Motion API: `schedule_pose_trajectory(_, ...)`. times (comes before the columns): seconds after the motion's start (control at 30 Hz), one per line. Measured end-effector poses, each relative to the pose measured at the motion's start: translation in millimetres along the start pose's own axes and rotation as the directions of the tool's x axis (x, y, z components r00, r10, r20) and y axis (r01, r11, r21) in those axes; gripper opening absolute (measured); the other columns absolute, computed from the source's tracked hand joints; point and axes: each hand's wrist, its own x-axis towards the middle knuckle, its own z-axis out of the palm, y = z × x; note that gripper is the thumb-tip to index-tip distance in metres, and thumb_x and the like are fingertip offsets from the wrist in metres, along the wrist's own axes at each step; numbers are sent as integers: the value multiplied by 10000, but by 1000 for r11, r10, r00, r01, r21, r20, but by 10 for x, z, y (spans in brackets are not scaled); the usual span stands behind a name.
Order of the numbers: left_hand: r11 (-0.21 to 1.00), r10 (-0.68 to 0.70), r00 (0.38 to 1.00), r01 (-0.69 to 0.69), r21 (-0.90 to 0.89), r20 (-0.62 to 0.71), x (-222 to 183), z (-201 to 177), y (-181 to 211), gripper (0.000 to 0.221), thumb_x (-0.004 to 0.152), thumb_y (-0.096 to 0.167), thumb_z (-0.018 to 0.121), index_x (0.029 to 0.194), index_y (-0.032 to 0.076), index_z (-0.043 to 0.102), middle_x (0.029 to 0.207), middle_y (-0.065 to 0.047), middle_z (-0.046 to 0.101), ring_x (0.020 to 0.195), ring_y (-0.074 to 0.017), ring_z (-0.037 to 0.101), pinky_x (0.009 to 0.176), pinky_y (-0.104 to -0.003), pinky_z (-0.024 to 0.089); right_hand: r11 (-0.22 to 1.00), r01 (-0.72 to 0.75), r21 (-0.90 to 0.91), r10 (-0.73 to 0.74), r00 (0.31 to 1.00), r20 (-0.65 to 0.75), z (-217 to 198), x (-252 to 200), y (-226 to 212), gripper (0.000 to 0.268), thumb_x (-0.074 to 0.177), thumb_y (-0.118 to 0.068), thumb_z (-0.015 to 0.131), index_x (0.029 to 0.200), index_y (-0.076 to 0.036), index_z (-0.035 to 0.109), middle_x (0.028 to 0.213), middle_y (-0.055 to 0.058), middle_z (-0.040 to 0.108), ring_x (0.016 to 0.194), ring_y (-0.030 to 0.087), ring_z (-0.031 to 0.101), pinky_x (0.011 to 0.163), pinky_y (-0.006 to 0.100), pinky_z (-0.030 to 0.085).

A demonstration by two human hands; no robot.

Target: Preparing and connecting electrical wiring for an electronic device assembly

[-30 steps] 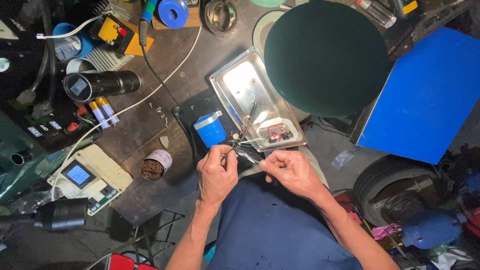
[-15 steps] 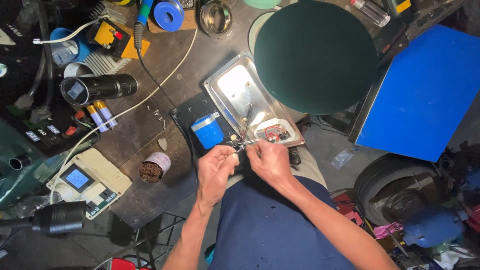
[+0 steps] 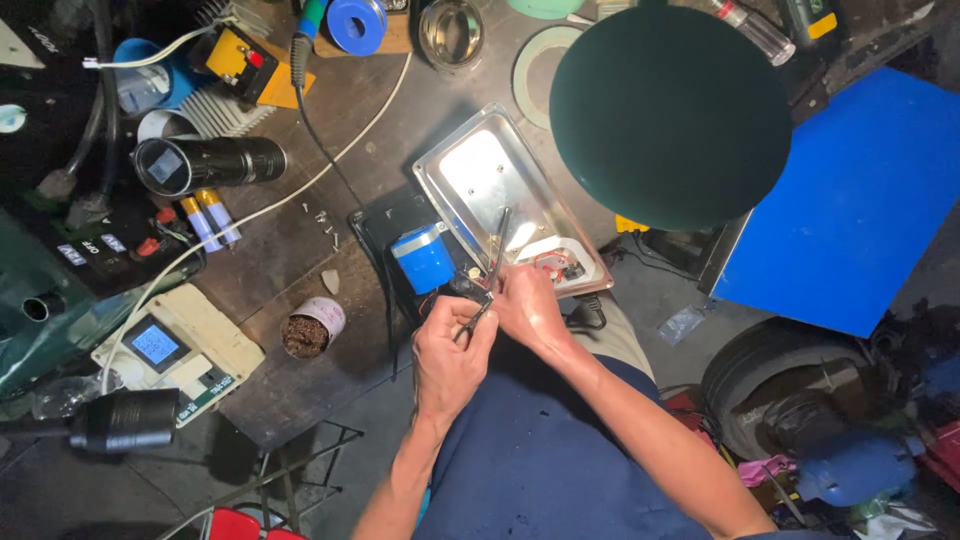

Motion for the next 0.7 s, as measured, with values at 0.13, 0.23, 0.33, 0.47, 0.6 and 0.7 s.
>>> schedule_pose_trajectory(0.13,1000,-24,998,24,-5,-50,10,-25,-27,107,877,49,727,942,-26,691,810,-232,761,692,-276,782,539,-371,617,999,53,-11,-52,997,48,-301,-169,-215,333,824,-362,744,671,-82,649,604,141,661,687,351,701,666,443,525)
schedule_pose_trajectory(0.23,1000,-14,999,14,3,-47,10,-35,-16,45,897,35,708,912,-8,702,823,-196,785,689,-208,770,543,-320,619,1000,23,13,-24,997,75,-732,-458,-665,312,867,-314,729,803,-9,718,669,181,705,738,401,714,714,503,526)
schedule_pose_trajectory(0.33,999,33,997,-36,-37,-77,41,-14,-1,61,870,10,716,861,-33,674,916,-212,792,757,-278,795,583,-367,629,996,73,-49,-74,997,-17,-989,-504,-850,229,943,-237,654,865,-56,770,742,183,746,811,415,736,725,509,563)
schedule_pose_trajectory(0.47,990,139,981,-138,17,-137,43,-2,-23,70,839,-12,730,816,-14,664,909,-167,791,794,-271,784,644,-371,630,947,286,-144,-305,943,-135,-1036,-310,-948,170,932,-262,692,901,-118,778,755,107,739,761,335,738,696,443,584)
schedule_pose_trajectory(0.6,944,328,916,-307,126,-230,52,28,39,140,822,-31,750,763,48,651,803,-69,769,717,-212,758,638,-297,603,683,502,-531,-680,703,-209,-1077,-293,-1188,162,979,-247,673,1059,-139,765,975,88,697,892,289,687,778,389,569)
schedule_pose_trajectory(0.7,876,472,846,-417,243,-248,46,58,76,215,830,-45,735,730,122,643,795,-14,766,709,-189,750,694,-270,583,653,515,-555,-672,733,-111,-1084,-168,-1150,264,1017,-393,598,939,-201,762,825,16,669,796,224,675,739,340,569)
